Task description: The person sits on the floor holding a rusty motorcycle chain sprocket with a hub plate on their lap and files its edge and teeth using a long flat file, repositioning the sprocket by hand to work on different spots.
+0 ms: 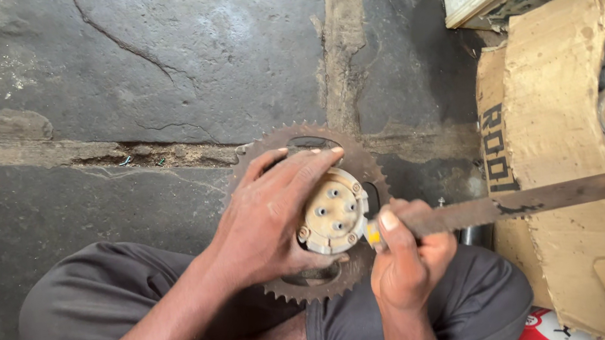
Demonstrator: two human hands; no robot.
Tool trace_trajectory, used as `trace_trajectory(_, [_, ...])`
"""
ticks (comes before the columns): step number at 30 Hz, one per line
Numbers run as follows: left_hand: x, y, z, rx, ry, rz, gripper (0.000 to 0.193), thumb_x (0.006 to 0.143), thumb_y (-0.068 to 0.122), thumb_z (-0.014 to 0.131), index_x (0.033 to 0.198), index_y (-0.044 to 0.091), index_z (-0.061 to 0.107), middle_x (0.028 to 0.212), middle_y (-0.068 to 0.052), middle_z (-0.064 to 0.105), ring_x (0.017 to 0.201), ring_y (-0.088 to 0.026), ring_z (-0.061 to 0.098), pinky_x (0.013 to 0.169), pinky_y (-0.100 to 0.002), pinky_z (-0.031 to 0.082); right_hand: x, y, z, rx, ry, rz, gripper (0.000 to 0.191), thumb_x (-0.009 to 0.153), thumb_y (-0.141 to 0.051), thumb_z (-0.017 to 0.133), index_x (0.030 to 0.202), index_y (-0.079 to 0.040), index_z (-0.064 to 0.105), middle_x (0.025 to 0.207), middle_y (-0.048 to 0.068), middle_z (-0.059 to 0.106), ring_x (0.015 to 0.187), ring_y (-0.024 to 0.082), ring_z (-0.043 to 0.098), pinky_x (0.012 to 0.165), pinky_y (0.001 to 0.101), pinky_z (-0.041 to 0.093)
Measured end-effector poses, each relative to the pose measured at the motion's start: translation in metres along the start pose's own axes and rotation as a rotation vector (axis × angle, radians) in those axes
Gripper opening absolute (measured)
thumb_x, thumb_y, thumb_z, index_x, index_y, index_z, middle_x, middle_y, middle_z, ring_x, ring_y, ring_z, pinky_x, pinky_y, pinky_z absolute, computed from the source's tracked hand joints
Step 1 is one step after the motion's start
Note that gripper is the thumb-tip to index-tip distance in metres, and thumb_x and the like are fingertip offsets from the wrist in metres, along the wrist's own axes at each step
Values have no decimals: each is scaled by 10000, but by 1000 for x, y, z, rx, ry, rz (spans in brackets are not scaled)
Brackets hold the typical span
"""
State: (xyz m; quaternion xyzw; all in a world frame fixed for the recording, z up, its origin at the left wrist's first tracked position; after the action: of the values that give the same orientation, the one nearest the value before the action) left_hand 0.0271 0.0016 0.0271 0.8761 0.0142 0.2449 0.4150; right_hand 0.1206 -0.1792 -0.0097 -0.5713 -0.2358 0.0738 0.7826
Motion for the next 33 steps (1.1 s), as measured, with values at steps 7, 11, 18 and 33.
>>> trace_trajectory(7, [1, -3, -1, -38, -10, 7, 1117, 553, 367, 929, 1510, 85, 427, 1396, -132, 631, 1299, -305, 607, 1172, -515, 378, -6, 11, -6, 101, 93, -4, 226, 996, 14, 573, 780, -27, 518, 670, 50, 509, 602, 101, 429, 606, 269, 349])
trace_trajectory(11, [2, -2, -1, -60, -24, -15, 1105, 582, 366, 927, 1520, 83, 416, 1294, -103, 673, 1243, -290, 638, 1177, -509, 382, -6, 15, -9, -29, 227, 74, 242, 1027, -64, 578, 796, 4, 560, 693, 46, 506, 594, 97, 438, 545, 241, 340])
trace_trajectory(18, [2, -3, 0, -57, -21, -15, 1143, 545, 361, 930, 1519, 77, 405, 1224, -97, 691, 1198, -290, 656, 1168, -504, 389, -9, 16, -2, -122, 167, 49, 266, 1059, -118, 573, 831, 17, 594, 736, 25, 536, 629, 71, 455, 550, 225, 337])
trace_trajectory(33, [-1, -3, 2, -23, 3, -61, 1192, 548, 437, 967, 1533, 93, 392, 1205, -86, 684, 1137, -286, 657, 1076, -472, 435, -15, 15, -8, -70, 154, 49, 181, 983, -55, 581, 817, 18, 590, 735, 46, 554, 608, 89, 458, 512, 237, 337])
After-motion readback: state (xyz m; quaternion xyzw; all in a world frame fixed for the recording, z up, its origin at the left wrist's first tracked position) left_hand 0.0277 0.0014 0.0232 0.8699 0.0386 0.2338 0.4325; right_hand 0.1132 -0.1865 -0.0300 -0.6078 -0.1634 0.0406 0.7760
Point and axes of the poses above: each hand's wrist, its own x-axis towards the middle knuckle, its own z-axis out of the palm, y = z × x, the point moved 4 cm from there along x, towards the middle knuckle
